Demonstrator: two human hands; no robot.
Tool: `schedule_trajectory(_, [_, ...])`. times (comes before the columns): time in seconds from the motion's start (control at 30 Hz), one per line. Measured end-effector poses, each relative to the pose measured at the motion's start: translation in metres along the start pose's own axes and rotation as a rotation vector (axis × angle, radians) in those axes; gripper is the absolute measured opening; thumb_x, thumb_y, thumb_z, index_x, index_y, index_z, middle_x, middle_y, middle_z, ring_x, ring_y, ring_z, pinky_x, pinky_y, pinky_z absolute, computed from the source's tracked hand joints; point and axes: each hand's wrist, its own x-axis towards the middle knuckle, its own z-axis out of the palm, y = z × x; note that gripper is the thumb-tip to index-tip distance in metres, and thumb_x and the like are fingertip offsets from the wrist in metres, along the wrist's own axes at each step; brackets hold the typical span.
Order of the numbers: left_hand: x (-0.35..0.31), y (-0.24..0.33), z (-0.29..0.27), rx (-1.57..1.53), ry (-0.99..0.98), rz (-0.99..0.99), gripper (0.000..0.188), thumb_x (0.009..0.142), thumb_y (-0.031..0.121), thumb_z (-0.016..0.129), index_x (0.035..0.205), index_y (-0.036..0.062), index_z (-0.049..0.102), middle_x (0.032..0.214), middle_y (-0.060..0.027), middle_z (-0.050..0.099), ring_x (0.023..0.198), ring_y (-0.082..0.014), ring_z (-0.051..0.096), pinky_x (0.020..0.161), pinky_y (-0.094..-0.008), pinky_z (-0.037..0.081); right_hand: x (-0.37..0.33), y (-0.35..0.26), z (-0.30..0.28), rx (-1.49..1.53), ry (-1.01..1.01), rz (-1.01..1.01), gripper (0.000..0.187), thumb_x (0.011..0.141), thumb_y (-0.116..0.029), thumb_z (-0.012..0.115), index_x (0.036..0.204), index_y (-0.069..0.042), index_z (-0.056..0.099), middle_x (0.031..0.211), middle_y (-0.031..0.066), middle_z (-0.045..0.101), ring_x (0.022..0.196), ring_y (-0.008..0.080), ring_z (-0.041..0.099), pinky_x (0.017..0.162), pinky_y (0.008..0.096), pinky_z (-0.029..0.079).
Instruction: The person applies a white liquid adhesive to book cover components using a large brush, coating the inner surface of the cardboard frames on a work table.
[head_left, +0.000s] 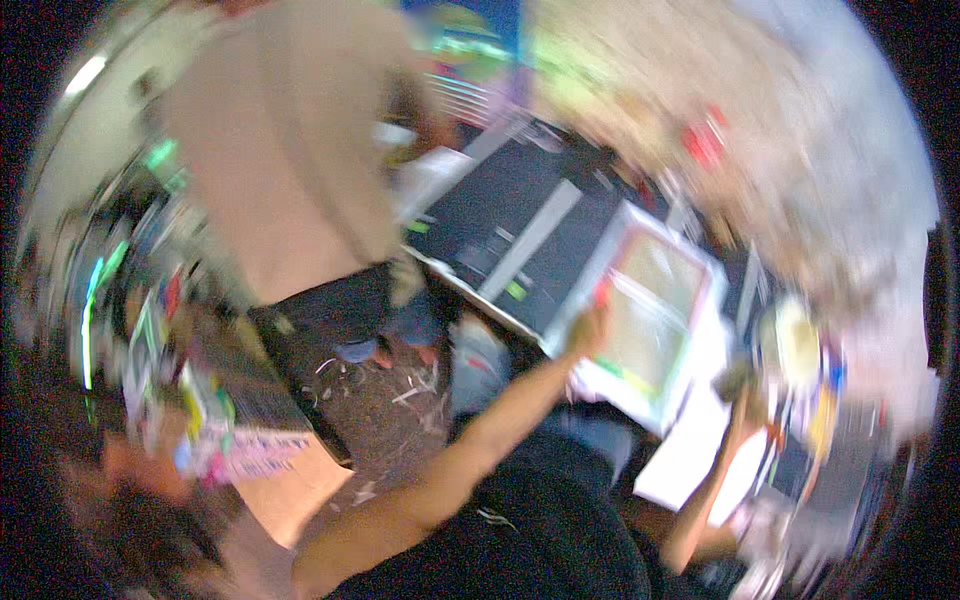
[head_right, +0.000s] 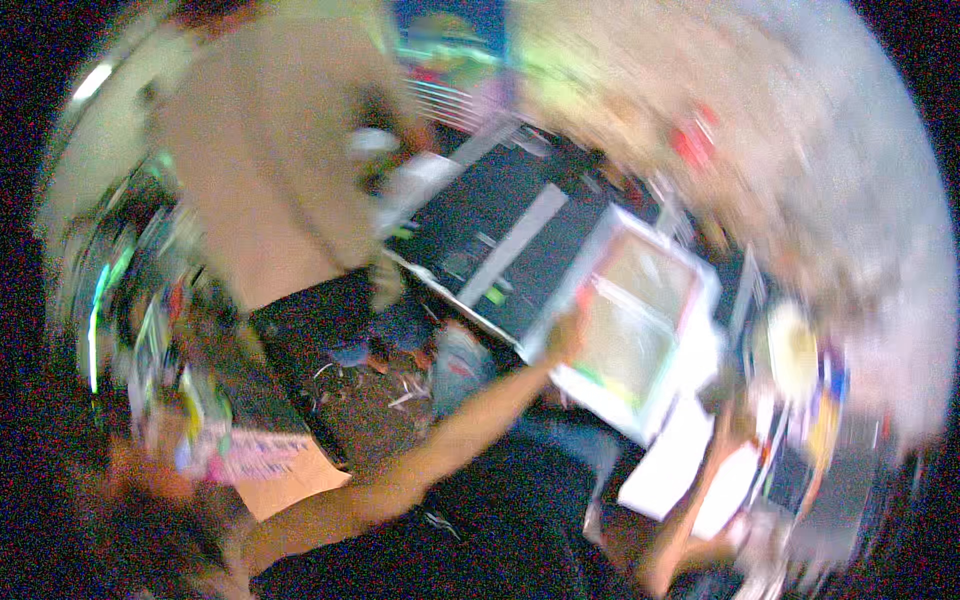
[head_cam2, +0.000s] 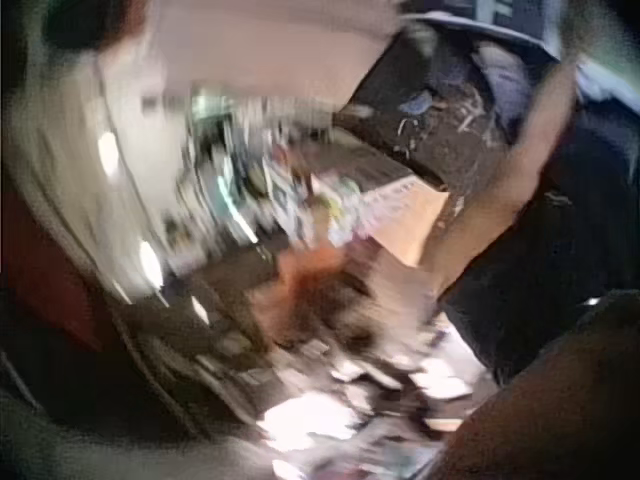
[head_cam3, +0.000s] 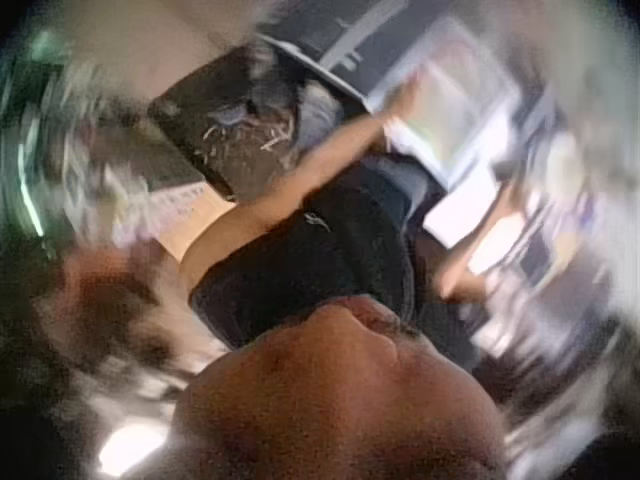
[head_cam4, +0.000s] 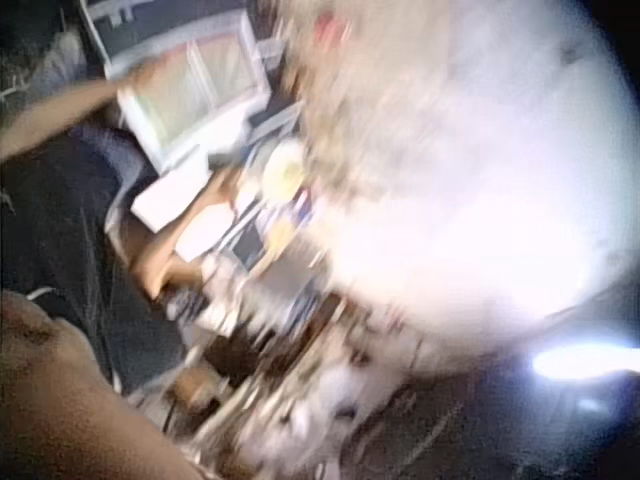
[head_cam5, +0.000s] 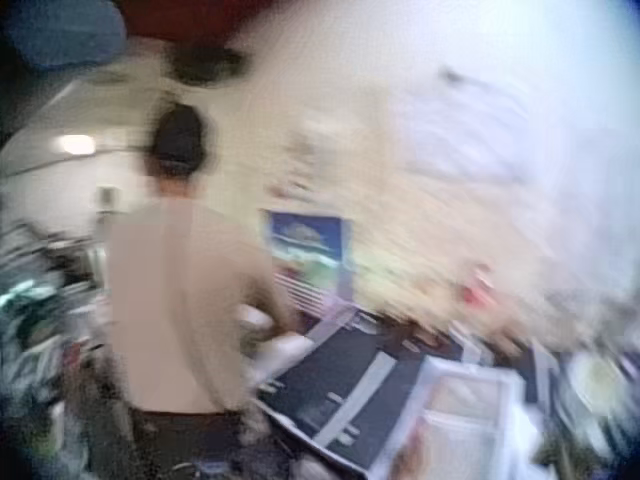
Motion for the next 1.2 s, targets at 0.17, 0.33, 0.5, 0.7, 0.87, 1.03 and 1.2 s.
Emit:
schedule_trajectory(0.17, [0.030,0.040,-0.010,-0.396,-0.132,-0.144,0.047,0.099,0.031,0.027,0.069,0.0031,0.050,0.060,-0.0174,0.050,0.057,-0.0367,0.052,0.054,-0.0471,0.036,0.030,-0.108,0.015,-0.022,-0.053,-0.480,0.021,0.076,0.000,0.068,0.097,-0.003,0.069,0.101,0.0121,0.067,0.095,0.0269,0.062,0.086,0.0350,0.047])
schedule_trajectory(0.33, [0.028,0.054,-0.013,-0.451,-0.116,-0.093,0.047,0.098,0.033,0.027,0.065,0.0037,0.043,0.053,-0.0113,0.040,0.046,-0.0279,0.042,0.049,-0.0414,0.032,0.045,-0.123,0.066,-0.289,-0.755,-0.782,0.024,0.075,-0.020,0.060,0.096,-0.015,0.070,0.111,0.0025,0.062,0.109,0.0235,0.052,0.092,0.0411,0.036])
schedule_trajectory(0.5, [0.024,0.053,-0.025,-0.408,-0.169,-0.188,0.054,0.098,0.041,0.025,0.064,0.0037,0.045,0.052,-0.0057,0.045,0.047,-0.0165,0.044,0.047,-0.0335,0.033,0.028,-0.090,0.043,-0.557,-1.082,-0.853,0.016,0.074,-0.013,0.062,0.089,-0.014,0.067,0.098,0.0008,0.060,0.108,0.0208,0.051,0.091,0.0422,0.037])
schedule_trajectory(0.7, [0.024,0.057,-0.013,-0.480,-0.181,-0.224,0.054,0.097,0.044,0.028,0.064,0.0037,0.045,0.054,-0.0028,0.042,0.050,-0.0128,0.040,0.047,-0.0292,0.030,0.059,-0.095,-0.002,-0.154,-0.795,-0.431,0.015,0.076,-0.016,0.070,0.088,-0.010,0.065,0.086,0.0047,0.065,0.082,0.0215,0.061,0.075,0.0390,0.044])
schedule_trajectory(0.87, [0.023,0.056,-0.009,-0.412,-0.147,-0.119,0.056,0.099,0.044,0.024,0.064,0.0043,0.045,0.053,-0.0023,0.040,0.049,-0.0132,0.039,0.047,-0.0301,0.030,0.031,-0.081,0.105,0.080,-0.046,0.169,0.023,0.080,-0.023,0.066,0.084,-0.001,0.060,0.077,0.0152,0.060,0.071,0.0300,0.060,0.066,0.0415,0.047])
schedule_trajectory(1.03, [0.025,0.054,-0.013,-0.301,-0.172,-0.071,0.050,0.098,0.038,0.026,0.065,0.0043,0.044,0.054,-0.0034,0.042,0.049,-0.0153,0.040,0.046,-0.0321,0.030,-0.004,-0.047,0.115,-0.133,-0.030,0.213,0.030,0.080,-0.030,0.064,0.081,0.000,0.059,0.073,0.0174,0.060,0.069,0.0340,0.060,0.064,0.0423,0.048])
schedule_trajectory(1.2, [0.024,0.053,-0.009,-0.353,-0.139,-0.104,0.049,0.097,0.037,0.027,0.066,0.0039,0.045,0.055,-0.0043,0.043,0.049,-0.0156,0.041,0.046,-0.0333,0.031,-0.023,-0.075,0.037,-0.273,0.021,0.314,0.022,0.083,-0.023,0.063,0.080,-0.001,0.063,0.069,0.0118,0.059,0.060,0.0221,0.060,0.055,0.0358,0.046])
